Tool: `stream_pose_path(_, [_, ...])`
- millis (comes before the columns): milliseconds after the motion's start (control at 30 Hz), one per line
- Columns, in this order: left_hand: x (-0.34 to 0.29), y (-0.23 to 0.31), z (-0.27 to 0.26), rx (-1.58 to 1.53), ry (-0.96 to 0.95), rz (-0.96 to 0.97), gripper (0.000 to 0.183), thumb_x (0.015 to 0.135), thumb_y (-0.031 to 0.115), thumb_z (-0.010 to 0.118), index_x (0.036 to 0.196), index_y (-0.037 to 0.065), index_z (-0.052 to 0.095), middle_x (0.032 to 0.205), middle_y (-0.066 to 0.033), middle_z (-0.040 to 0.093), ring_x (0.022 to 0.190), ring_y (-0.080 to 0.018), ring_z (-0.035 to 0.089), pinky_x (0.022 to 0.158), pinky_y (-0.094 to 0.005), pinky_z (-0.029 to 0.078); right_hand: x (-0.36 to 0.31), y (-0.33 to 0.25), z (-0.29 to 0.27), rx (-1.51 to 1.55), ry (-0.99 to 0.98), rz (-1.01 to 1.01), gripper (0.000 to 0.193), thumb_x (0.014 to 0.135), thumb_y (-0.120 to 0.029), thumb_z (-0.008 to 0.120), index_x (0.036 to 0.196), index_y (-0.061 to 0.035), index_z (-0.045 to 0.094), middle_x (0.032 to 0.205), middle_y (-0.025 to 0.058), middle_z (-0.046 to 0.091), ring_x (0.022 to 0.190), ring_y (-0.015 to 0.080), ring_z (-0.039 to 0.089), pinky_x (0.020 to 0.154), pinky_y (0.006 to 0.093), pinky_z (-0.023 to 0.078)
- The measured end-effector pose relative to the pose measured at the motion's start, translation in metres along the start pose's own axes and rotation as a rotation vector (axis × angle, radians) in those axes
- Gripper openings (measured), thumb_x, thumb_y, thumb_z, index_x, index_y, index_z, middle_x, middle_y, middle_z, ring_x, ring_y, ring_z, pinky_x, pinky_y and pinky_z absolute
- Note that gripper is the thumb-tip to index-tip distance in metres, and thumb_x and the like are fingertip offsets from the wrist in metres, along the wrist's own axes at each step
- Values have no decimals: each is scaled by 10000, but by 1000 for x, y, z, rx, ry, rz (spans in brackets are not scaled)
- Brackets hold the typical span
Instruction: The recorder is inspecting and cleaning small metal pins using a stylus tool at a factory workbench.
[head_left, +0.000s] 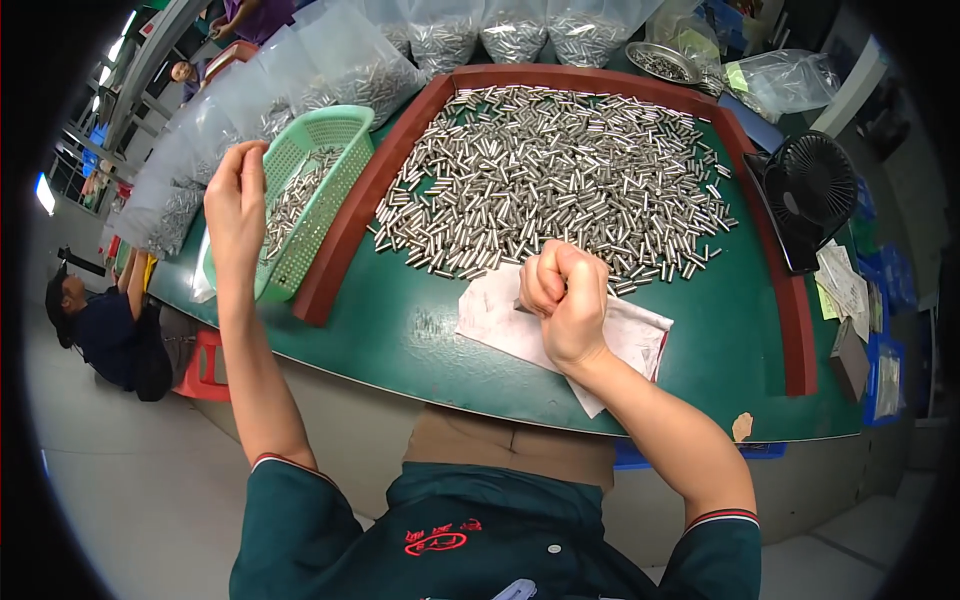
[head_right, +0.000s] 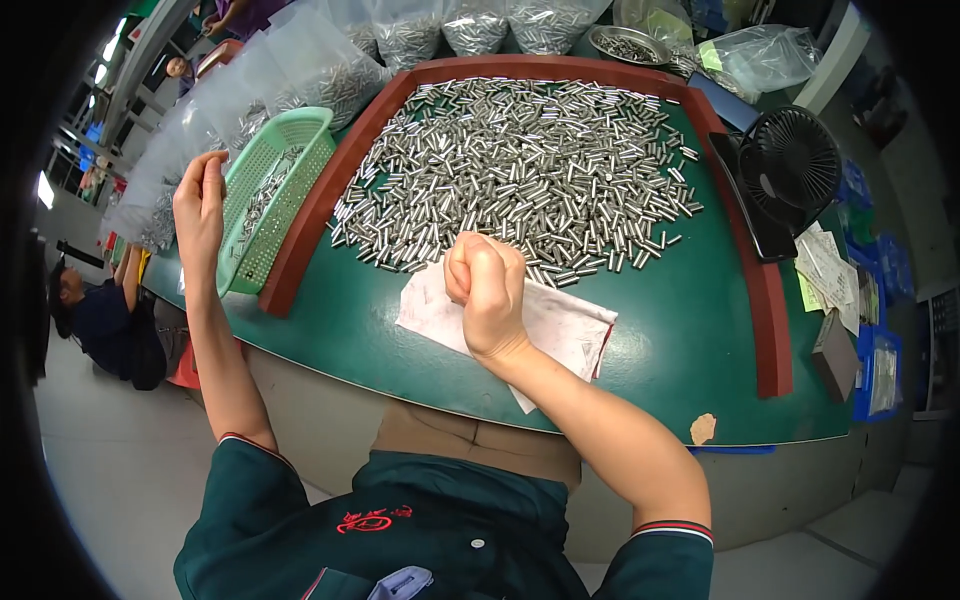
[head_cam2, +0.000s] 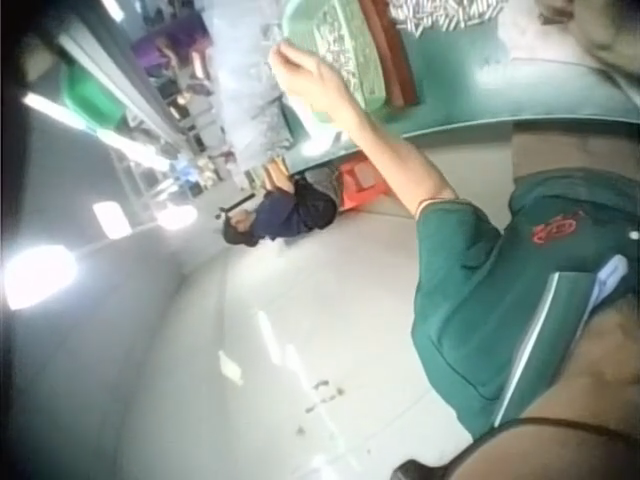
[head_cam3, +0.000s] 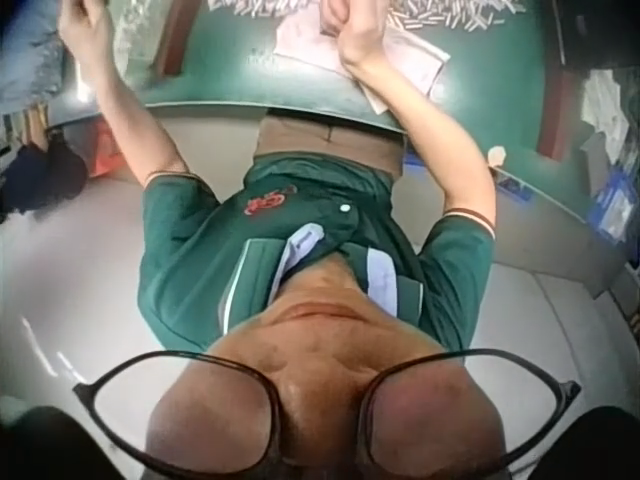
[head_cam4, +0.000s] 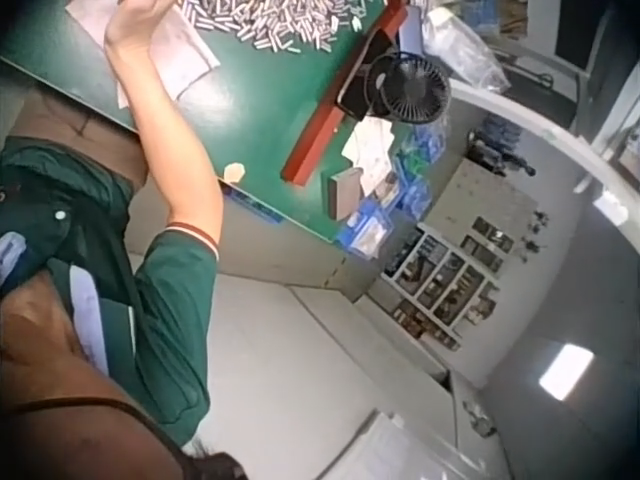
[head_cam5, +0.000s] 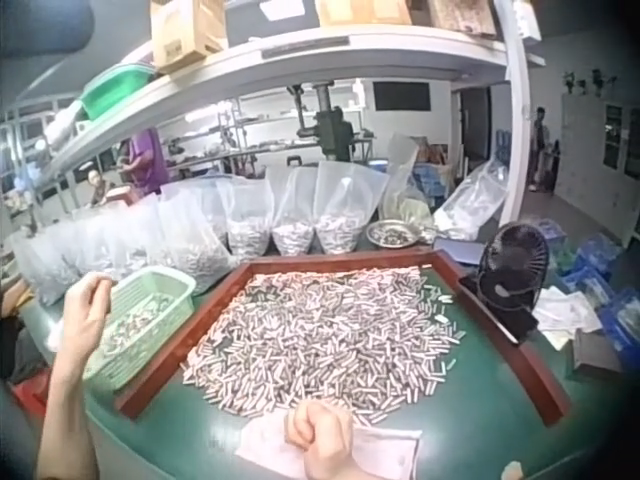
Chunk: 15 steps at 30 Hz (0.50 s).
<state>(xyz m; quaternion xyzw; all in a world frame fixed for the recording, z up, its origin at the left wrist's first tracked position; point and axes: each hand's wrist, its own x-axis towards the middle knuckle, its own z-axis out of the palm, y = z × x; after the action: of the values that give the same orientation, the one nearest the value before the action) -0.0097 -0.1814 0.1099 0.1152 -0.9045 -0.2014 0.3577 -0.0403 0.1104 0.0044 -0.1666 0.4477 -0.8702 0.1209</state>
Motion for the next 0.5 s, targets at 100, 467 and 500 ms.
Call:
stream_pose_path(100, [7, 4, 3, 300, -51, 35, 355, 816, 279, 558, 1058, 18, 548, 1066, -162, 556, 998, -317, 524, 867, -343, 391, 0, -1, 2, -36, -5, -15, 310, 789, -152, 314, 496, -57, 279, 441, 22, 301, 405, 81, 252, 393, 237, 195])
stream_pose_path(467, [7, 86, 155, -192, -519, 340, 188, 701, 115, 641, 871, 33, 628, 784, -80, 597, 724, -179, 557, 667, -298, 446, 1, -1, 0, -33, -15, 16, 334, 809, -184, 315, 500, -61, 280, 446, 23, 308, 413, 84, 251, 401, 240, 198])
stream_pose_path(500, [9, 88, 164, -193, -537, 390, 187, 684, 116, 648, 857, 48, 634, 774, -71, 596, 730, -186, 552, 676, -307, 442, 0, -1, -1, -36, -13, 15, 334, 809, -184, 315, 500, -61, 280, 446, 23, 308, 413, 84, 251, 401, 240, 198])
